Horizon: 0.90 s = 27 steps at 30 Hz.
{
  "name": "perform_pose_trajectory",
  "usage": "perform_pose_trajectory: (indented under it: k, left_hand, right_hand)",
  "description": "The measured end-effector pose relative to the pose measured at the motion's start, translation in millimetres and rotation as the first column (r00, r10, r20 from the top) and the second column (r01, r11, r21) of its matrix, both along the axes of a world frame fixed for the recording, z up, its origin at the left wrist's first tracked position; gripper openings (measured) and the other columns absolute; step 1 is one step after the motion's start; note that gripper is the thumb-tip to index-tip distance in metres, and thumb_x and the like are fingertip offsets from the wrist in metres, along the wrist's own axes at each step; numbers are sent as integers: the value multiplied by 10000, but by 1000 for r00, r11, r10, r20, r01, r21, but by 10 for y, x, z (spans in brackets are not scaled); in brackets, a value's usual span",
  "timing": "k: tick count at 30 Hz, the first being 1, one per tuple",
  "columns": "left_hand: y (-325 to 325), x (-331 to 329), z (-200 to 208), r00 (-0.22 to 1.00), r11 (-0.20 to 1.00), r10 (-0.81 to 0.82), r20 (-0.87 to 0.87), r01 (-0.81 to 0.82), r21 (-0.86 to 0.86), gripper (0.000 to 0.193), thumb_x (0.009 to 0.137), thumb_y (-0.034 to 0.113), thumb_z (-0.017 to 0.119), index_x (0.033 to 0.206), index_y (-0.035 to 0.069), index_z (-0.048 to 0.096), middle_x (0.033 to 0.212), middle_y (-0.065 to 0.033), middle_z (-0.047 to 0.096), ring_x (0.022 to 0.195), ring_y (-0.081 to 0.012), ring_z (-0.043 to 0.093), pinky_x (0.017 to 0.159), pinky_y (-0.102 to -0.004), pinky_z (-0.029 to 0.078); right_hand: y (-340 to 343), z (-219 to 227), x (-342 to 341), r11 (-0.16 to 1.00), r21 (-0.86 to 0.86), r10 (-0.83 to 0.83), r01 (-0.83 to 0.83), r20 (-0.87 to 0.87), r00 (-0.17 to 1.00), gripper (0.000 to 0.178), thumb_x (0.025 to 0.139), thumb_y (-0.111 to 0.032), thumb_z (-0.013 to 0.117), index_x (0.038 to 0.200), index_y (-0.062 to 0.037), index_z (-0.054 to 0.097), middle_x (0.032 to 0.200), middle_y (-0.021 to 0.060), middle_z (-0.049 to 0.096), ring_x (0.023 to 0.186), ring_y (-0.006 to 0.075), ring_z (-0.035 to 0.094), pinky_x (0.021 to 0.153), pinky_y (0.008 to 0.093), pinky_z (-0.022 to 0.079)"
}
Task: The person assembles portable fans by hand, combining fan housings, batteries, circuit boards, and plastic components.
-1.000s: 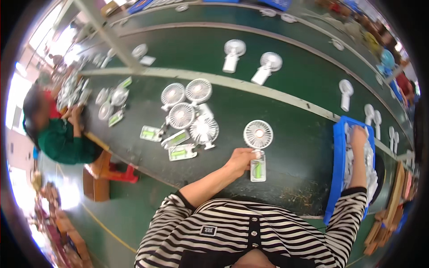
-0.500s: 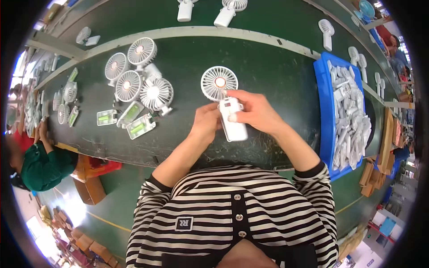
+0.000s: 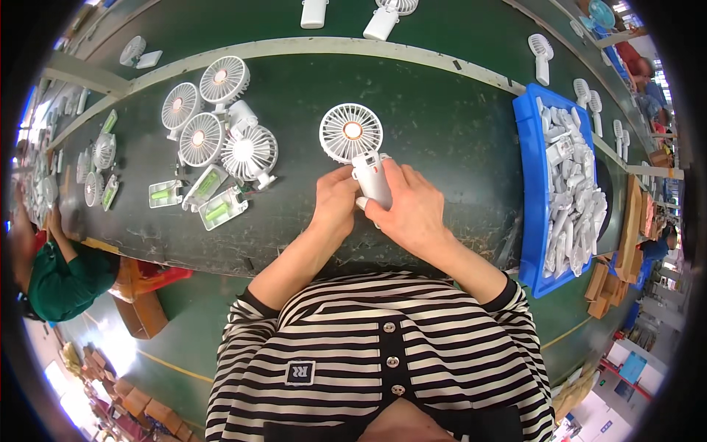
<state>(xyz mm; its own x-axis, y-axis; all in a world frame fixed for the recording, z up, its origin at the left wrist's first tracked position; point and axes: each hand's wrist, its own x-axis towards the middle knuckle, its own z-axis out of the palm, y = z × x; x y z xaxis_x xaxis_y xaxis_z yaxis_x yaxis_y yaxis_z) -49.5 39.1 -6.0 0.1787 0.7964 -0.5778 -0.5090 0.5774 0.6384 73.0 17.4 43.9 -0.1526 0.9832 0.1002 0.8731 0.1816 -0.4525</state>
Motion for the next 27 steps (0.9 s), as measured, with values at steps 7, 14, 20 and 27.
perform_pose_trajectory:
  k: [7, 14, 20, 27]
  left_hand:
    - [-16, 4, 10, 999, 998, -41, 6, 42, -54, 224, 814, 62, 530, 997, -60, 573, 877, -95, 611, 739, -171, 608, 661, -289, 507]
    - [-34, 25, 11, 998, 996, -65, 15, 66, -62, 225, 811, 95, 550, 981, -50, 575, 873, -94, 610, 757, -166, 606, 685, -300, 500]
    - [-21, 20, 90, 997, 993, -52, 51, 58, -105, 295, 839, 208, 508, 995, -38, 557, 909, -109, 607, 808, -187, 603, 715, -324, 487]
    - [-47, 21, 116, 984, 994, -10, 175, 29, -106, 369, 871, 327, 443, 1060, 18, 512, 996, -101, 587, 898, -207, 569, 780, -342, 428]
  right_hand:
    - [52, 177, 289, 988, 46, -139, 145, -122, 983, 511, 623, -158, 686, 1087, -12, 531, 821, 106, 570, 694, 240, 580, 615, 323, 476]
    - [-118, 231, 415, 990, 16, -136, 137, -56, 989, 516, 609, -156, 702, 1063, 26, 539, 807, 121, 569, 654, 248, 582, 582, 337, 479]
    - [-162, 200, 262, 998, 54, -34, 33, 16, 999, 475, 574, -164, 668, 1000, 16, 561, 766, 117, 553, 626, 284, 572, 547, 368, 476]
    - [-111, 93, 108, 997, 49, 50, -52, 33, 998, 455, 581, -179, 666, 984, 4, 558, 754, 115, 545, 625, 280, 572, 534, 367, 473]
